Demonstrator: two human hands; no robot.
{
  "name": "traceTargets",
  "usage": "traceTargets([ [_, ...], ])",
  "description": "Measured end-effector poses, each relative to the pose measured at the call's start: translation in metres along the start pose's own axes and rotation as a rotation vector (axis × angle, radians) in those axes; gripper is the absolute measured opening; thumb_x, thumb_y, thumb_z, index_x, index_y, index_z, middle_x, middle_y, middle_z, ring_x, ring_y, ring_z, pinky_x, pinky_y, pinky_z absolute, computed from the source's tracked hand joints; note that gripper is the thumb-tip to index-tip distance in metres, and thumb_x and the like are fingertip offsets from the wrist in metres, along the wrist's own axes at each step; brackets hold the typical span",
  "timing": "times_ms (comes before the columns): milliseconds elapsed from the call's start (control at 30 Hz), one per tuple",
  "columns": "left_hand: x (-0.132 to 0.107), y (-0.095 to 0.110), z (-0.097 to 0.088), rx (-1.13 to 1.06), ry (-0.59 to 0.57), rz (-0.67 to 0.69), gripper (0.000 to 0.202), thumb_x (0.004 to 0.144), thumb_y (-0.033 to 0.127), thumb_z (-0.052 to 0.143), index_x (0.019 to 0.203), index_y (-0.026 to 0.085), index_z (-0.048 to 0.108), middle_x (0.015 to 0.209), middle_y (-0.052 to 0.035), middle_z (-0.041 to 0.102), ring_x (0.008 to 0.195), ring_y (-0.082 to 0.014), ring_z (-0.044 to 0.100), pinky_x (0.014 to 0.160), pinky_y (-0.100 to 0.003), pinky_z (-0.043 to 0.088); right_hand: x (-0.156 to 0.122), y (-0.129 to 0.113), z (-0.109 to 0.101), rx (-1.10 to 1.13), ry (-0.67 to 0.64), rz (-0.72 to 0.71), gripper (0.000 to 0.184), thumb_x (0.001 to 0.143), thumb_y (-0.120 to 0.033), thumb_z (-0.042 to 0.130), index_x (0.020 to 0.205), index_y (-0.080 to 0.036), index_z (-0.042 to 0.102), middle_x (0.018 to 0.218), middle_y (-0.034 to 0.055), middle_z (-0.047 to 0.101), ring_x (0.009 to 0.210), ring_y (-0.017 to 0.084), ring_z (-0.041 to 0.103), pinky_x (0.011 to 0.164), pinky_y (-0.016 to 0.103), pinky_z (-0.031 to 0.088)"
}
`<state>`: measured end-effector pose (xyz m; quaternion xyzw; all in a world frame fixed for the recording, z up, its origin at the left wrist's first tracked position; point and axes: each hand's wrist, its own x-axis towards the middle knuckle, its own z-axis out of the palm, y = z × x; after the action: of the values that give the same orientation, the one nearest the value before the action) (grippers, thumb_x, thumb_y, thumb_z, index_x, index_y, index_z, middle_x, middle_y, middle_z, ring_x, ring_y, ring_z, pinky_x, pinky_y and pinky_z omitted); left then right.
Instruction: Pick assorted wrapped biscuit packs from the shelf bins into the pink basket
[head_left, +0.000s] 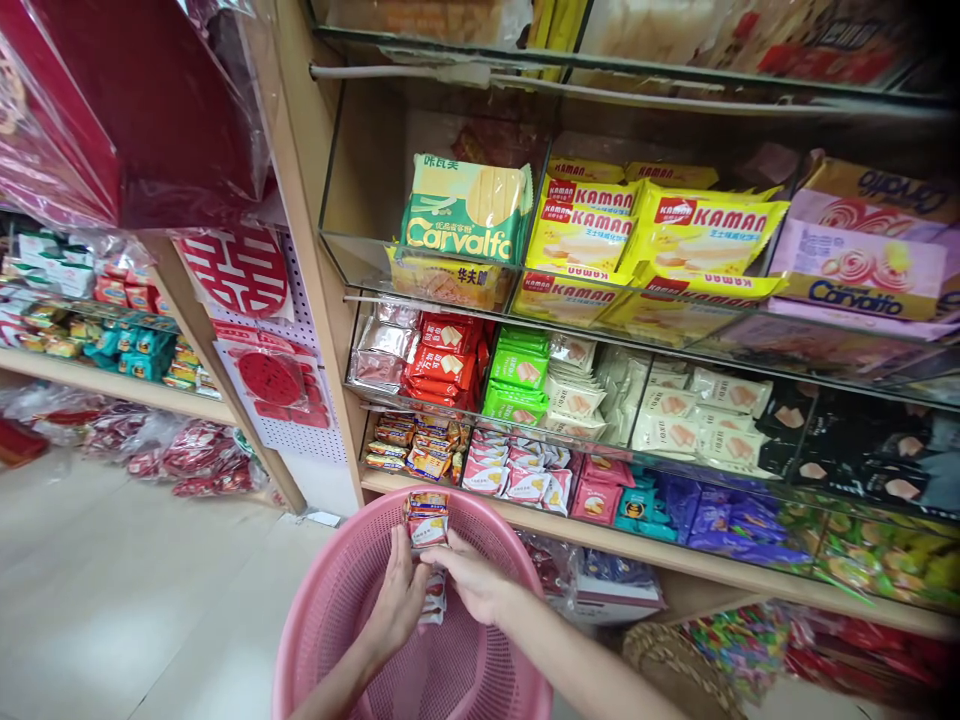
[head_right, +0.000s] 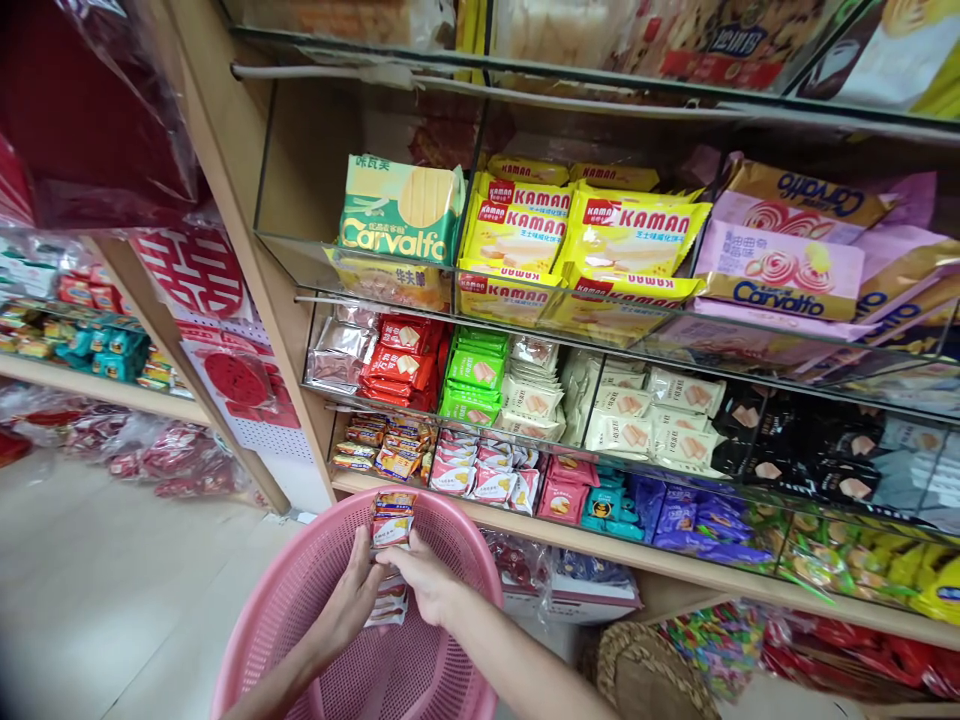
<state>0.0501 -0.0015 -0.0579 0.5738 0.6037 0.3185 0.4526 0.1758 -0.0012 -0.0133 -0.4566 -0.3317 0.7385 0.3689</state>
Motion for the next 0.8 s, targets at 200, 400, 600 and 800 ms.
traceTargets([
  [200, -0.001, 0.005, -0.014, -0.03, 0.025, -0.082, 0.076, 0.085, 0.039, 0.032, 0.142, -0.003, 0.003, 0.153, -0.0154, -0.003, 0.14, -0.0194, -0.004, 0.114, -0.036, 0.003, -0.007, -0.021, -0.032, -0.472, 0.392, -0.395, 0.053, 0.078, -0.04, 0.058, 0.127, -0.025, 0.045, 0.137, 0.0086, 0.045, 0.129, 0.022, 0.036, 0.106, 0.043, 0.028],
  [400, -0.002, -0.001, -0.021, -0.025, 0.082, -0.095, 0.077, 0.085, 0.044, 0.031, 0.143, 0.0, 0.005, 0.154, -0.0149, 0.0, 0.14, -0.019, -0.005, 0.114, -0.036, 0.002, -0.013, -0.081, -0.11, -1.377, 0.644, -0.88, 0.037, 0.091, -0.028, 0.039, 0.124, -0.018, 0.051, 0.134, 0.0115, 0.047, 0.128, 0.025, 0.035, 0.108, 0.044, 0.025],
  [600, -0.004, -0.011, -0.026, -0.059, 0.146, -0.118, 0.081, 0.085, 0.053, 0.031, 0.144, 0.005, 0.003, 0.155, -0.013, 0.002, 0.141, -0.0202, 0.0, 0.114, -0.037, 0.005, -0.008, -0.123, -0.165, -1.605, 0.651, -0.537, 0.042, 0.081, -0.004, 0.035, 0.114, -0.016, 0.059, 0.113, 0.0144, 0.063, 0.11, 0.027, 0.054, 0.1, 0.042, 0.033],
  [800, -0.003, -0.017, -0.031, -0.121, 0.22, -0.095, 0.081, 0.083, 0.058, 0.036, 0.144, 0.01, 0.012, 0.153, -0.0151, 0.014, 0.14, -0.0235, 0.012, 0.114, -0.041, 0.012, 0.011, -0.145, -0.175, -1.405, 0.689, -0.514, 0.016, 0.072, -0.017, 0.056, 0.081, -0.023, 0.068, 0.103, 0.0093, 0.069, 0.104, 0.028, 0.057, 0.097, 0.038, 0.037],
])
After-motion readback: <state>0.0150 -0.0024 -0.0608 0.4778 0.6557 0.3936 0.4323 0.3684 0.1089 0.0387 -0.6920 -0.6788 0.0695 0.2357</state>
